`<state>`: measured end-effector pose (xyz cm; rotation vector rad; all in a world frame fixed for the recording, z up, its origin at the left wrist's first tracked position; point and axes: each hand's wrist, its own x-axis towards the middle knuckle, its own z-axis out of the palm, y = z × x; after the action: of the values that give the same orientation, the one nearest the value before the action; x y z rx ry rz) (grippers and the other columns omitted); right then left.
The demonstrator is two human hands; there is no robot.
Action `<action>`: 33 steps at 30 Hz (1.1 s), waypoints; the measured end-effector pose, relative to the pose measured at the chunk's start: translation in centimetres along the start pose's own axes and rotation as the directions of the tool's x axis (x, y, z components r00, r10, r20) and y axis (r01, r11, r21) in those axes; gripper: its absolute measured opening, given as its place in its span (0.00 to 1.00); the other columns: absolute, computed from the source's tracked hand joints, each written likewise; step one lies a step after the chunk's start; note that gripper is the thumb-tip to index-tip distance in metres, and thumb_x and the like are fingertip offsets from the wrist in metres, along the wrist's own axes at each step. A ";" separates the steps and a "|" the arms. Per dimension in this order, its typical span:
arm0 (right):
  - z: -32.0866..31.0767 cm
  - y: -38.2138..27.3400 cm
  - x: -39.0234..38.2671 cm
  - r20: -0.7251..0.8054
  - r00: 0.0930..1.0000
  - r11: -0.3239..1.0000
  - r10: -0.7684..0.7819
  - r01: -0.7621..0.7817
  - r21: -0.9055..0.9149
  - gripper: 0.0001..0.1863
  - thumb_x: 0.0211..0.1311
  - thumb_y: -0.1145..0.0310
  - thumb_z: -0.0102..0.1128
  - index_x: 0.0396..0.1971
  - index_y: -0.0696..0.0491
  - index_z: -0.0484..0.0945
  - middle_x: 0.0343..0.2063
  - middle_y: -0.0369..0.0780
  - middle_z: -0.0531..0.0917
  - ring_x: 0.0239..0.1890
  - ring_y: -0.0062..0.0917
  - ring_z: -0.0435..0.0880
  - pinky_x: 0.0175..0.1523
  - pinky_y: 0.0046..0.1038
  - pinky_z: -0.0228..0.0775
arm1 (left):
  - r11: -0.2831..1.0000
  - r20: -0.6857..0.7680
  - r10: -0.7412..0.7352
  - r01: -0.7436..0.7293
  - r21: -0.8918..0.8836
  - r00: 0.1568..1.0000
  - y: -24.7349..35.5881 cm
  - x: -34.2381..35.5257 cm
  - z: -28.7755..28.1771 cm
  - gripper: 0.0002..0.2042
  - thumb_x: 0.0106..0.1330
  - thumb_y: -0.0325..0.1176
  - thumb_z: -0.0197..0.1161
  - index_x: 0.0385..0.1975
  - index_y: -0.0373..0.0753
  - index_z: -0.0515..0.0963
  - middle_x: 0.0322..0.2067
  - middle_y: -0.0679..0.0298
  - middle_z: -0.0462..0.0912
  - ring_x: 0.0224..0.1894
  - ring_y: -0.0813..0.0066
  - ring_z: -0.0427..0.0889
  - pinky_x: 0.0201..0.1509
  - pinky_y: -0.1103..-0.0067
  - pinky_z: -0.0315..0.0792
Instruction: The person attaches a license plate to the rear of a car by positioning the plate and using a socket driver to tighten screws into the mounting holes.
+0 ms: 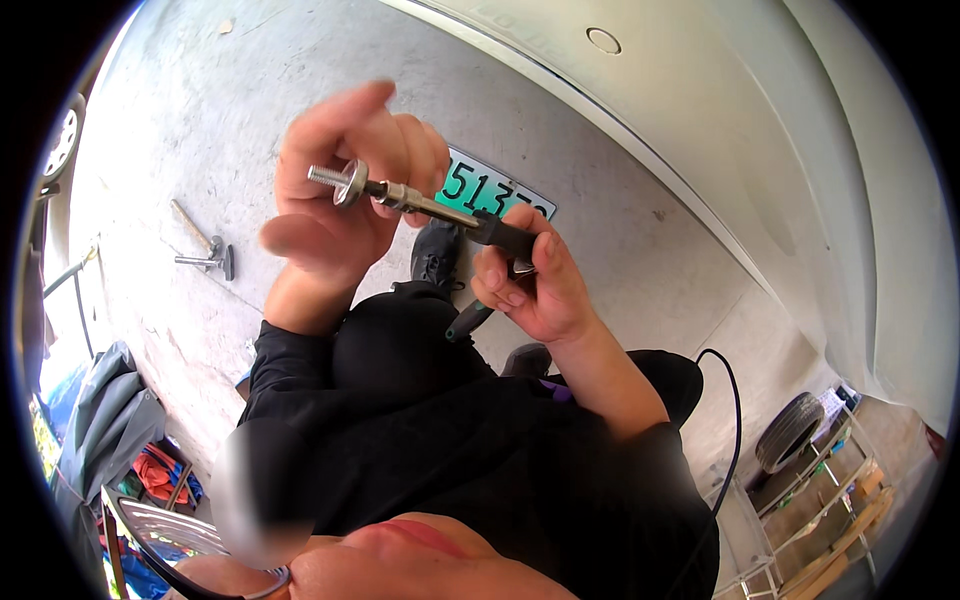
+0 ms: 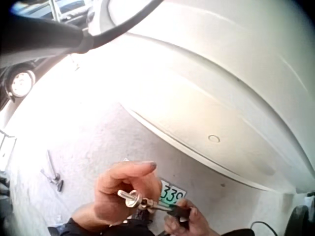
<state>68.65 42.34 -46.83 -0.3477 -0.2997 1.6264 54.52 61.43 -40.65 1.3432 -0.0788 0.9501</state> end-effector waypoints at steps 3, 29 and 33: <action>0.1 -0.1 -0.2 -0.050 0.999 0.999 -0.018 0.020 0.037 0.25 0.80 0.41 0.54 0.58 0.47 0.73 0.31 0.36 0.80 0.22 0.14 0.66 0.30 0.22 0.60 | 0.990 -0.199 0.037 -0.063 -0.125 0.979 -1.2 0.7 -0.3 0.42 0.80 0.68 0.45 0.71 0.29 0.66 0.30 0.65 0.74 0.32 0.68 0.78 0.40 0.70 0.75; -4.1 -3.7 -5.9 -0.215 0.976 0.999 -0.031 0.032 -0.001 0.23 0.79 0.44 0.58 0.48 0.51 0.72 0.34 0.39 0.85 0.21 0.13 0.68 0.29 0.22 0.60 | 0.151 0.147 -0.941 -0.010 0.989 0.306 -27.5 -15.2 -13.8 0.16 0.68 0.39 0.69 0.51 0.44 0.75 0.42 0.59 0.87 0.53 0.56 0.85 0.64 0.61 0.70; -5.0 -3.6 -7.1 -0.246 0.969 0.999 -0.033 0.034 0.002 0.23 0.80 0.44 0.57 0.49 0.51 0.72 0.36 0.39 0.85 0.20 0.13 0.67 0.29 0.22 0.60 | 0.220 0.183 -0.804 -0.003 0.976 0.566 -20.0 -14.4 -14.2 0.07 0.72 0.36 0.63 0.44 0.45 0.76 0.39 0.61 0.87 0.45 0.55 0.86 0.55 0.62 0.75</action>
<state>74.43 35.54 -49.70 -0.5312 -0.1112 1.5317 51.15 67.21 -68.26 2.5987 0.3689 -0.2828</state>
